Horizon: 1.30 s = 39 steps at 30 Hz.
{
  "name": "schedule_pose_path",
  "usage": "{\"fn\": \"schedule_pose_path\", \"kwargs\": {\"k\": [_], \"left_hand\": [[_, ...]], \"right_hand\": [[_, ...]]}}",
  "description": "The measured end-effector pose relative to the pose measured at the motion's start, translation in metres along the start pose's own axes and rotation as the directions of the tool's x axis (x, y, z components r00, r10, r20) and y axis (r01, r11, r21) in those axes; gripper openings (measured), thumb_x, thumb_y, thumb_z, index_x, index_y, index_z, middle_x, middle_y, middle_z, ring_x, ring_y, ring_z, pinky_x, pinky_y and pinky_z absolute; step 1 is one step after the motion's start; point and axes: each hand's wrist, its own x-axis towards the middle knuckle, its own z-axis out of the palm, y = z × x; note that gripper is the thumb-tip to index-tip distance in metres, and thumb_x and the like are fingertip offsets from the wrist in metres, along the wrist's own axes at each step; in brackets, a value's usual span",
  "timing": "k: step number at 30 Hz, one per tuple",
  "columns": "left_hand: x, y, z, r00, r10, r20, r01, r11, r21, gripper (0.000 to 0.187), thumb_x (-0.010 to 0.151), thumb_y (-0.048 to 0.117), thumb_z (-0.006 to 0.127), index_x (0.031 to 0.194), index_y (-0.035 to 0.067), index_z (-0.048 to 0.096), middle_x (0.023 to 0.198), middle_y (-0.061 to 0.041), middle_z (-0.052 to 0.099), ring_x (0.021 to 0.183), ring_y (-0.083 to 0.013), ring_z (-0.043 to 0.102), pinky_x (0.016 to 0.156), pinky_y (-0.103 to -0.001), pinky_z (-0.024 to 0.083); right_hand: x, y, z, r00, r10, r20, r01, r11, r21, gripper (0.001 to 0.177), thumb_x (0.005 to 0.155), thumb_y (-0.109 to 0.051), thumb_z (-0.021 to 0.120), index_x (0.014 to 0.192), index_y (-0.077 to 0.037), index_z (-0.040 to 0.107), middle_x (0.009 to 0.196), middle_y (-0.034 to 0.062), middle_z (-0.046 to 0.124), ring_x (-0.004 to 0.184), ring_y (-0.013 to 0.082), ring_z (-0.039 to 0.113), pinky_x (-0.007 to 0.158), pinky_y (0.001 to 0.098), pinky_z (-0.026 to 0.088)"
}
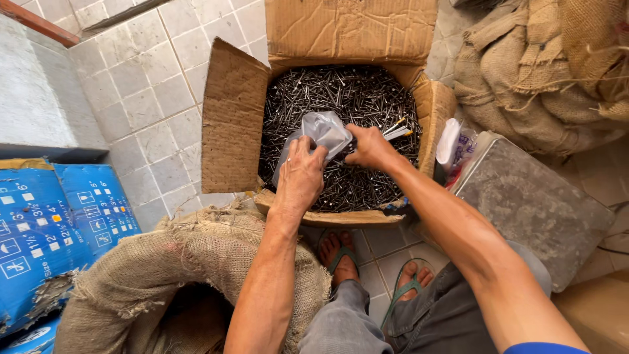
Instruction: The person puts nails into a plastic bag by hand and then seals the bag using a heat sealer.
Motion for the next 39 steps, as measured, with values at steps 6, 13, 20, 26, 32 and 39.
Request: {"fn": "schedule_pose_path", "kwargs": {"k": [6,13,20,26,32,39], "left_hand": [[-0.001,-0.004,0.014,0.999,0.036,0.001,-0.036,0.999,0.015,0.012,0.104,0.019,0.061,0.097,0.010,0.064,0.106,-0.012,0.052,0.106,-0.0361,0.058,0.071,-0.048,0.063],[-0.002,0.010,0.013,0.993,0.110,0.029,-0.111,0.993,0.026,0.016,0.103,0.014,0.057,0.092,0.010,0.066,0.107,-0.013,0.053,0.108,-0.0360,0.058,0.070,-0.047,0.063],[-0.001,0.016,0.009,0.988,0.135,0.079,-0.139,0.989,0.042,0.025,0.102,0.006,0.053,0.096,0.012,0.076,0.113,-0.016,0.055,0.114,-0.0372,0.059,0.067,-0.048,0.065],[0.001,0.020,0.017,0.979,0.094,0.178,-0.113,0.989,0.097,0.035,0.106,0.002,0.047,0.099,0.014,0.079,0.122,-0.017,0.056,0.125,-0.0333,0.055,0.070,-0.039,0.066],[0.002,0.030,0.005,0.970,0.146,0.195,-0.172,0.978,0.122,0.036,0.106,0.001,0.047,0.100,0.013,0.080,0.131,-0.022,0.058,0.129,-0.0341,0.055,0.072,-0.037,0.068],[0.003,0.047,-0.012,0.961,0.154,0.228,-0.173,0.983,0.066,0.030,0.107,0.009,0.053,0.102,0.015,0.082,0.137,-0.025,0.057,0.130,-0.0362,0.054,0.077,-0.041,0.069]], "right_hand": [[-0.023,0.022,-0.058,0.999,0.016,0.047,-0.038,0.859,0.510,0.048,0.067,0.000,0.077,0.115,-0.008,0.075,0.103,0.0149,0.073,0.099,0.0308,0.070,0.092,0.0475,0.059],[-0.064,-0.043,-0.101,1.000,-0.005,0.001,0.001,0.278,0.960,0.053,0.067,0.003,0.083,0.118,-0.004,0.071,0.096,0.0075,0.072,0.090,0.0199,0.075,0.078,0.0347,0.067],[-0.030,-0.014,-0.066,0.968,0.030,0.250,-0.233,0.489,0.841,0.024,0.082,0.001,0.074,0.105,-0.002,0.075,0.102,0.0153,0.066,0.095,0.0296,0.071,0.086,0.0468,0.067],[-0.036,-0.031,-0.069,0.924,0.112,0.365,-0.370,0.500,0.783,0.022,0.081,-0.003,0.073,0.102,-0.004,0.081,0.094,0.0146,0.074,0.087,0.0256,0.074,0.084,0.0427,0.068],[-0.028,-0.020,-0.042,0.935,0.112,0.338,-0.353,0.411,0.841,0.014,0.076,-0.006,0.072,0.088,-0.009,0.078,0.091,0.0072,0.064,0.091,0.0204,0.065,0.071,0.0345,0.064],[-0.021,-0.011,-0.033,0.919,0.180,0.350,-0.387,0.249,0.888,0.011,0.076,-0.009,0.076,0.088,-0.010,0.077,0.088,0.0081,0.063,0.086,0.0234,0.065,0.070,0.0372,0.064]]}}
